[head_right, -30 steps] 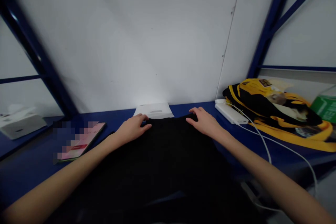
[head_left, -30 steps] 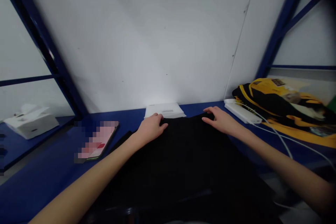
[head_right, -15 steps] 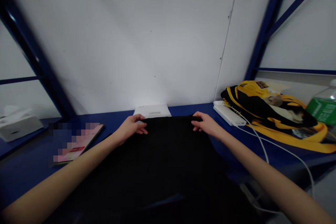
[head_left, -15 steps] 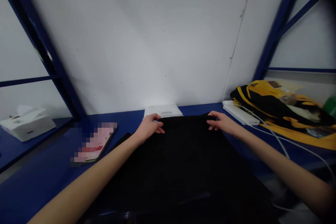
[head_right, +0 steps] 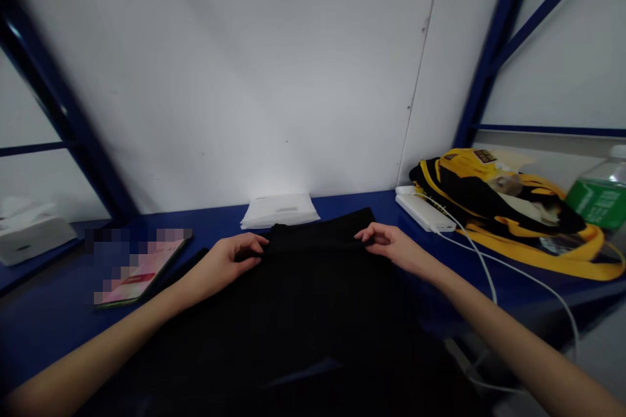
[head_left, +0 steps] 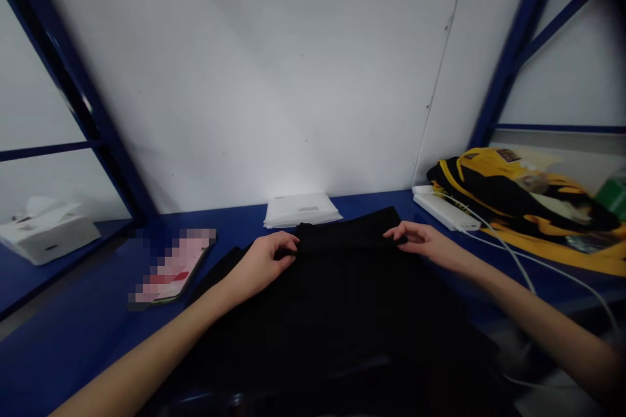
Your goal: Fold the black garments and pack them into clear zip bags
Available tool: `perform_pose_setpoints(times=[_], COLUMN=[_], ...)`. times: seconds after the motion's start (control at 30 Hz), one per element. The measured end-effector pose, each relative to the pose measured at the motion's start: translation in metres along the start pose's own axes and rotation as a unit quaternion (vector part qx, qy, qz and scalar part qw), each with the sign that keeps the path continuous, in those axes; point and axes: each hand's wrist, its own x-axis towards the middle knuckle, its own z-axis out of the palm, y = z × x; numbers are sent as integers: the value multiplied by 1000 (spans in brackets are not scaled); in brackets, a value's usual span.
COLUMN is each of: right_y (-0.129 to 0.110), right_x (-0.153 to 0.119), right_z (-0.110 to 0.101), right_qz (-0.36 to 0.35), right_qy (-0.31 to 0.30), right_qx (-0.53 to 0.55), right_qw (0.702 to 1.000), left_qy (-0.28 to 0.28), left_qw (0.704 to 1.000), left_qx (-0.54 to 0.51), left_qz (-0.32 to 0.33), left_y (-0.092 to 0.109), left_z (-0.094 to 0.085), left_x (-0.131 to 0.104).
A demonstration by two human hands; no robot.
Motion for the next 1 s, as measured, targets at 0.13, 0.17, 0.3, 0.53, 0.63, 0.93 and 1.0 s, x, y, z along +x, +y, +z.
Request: perform_pose_setpoints(times=[0.13, 0.17, 0.3, 0.53, 0.63, 0.93, 1.0], right_y=[2, 1, -3, -25, -30, -23, -20], right_x=[-6, -8, -15, -52, -81, -123, -122], right_z=[2, 3, 3, -14, -23, -6, -5], right_qz=[-36, -43, -62, -71, -45, -12, -21], right_qy=[3, 3, -9, -36, -107, -116, -108], right_qx=[-70, -93, -198, -205, -164, -190, -186], right_qw=[997, 995, 978, 976, 980, 975, 976], left_qy=[-20, -27, -42, -28, -60, -78, -71], left_qw=[996, 995, 983, 972, 975, 983, 986], left_qx=[73, 87, 161, 216, 199, 163, 145], left_qz=[43, 50, 72, 82, 82, -27, -49], left_y=[8, 9, 9, 25, 33, -1, -3], left_z=[-4, -5, -8, -21, -31, -43, -40], left_x=[-8, -10, -14, -36, -57, -131, -134])
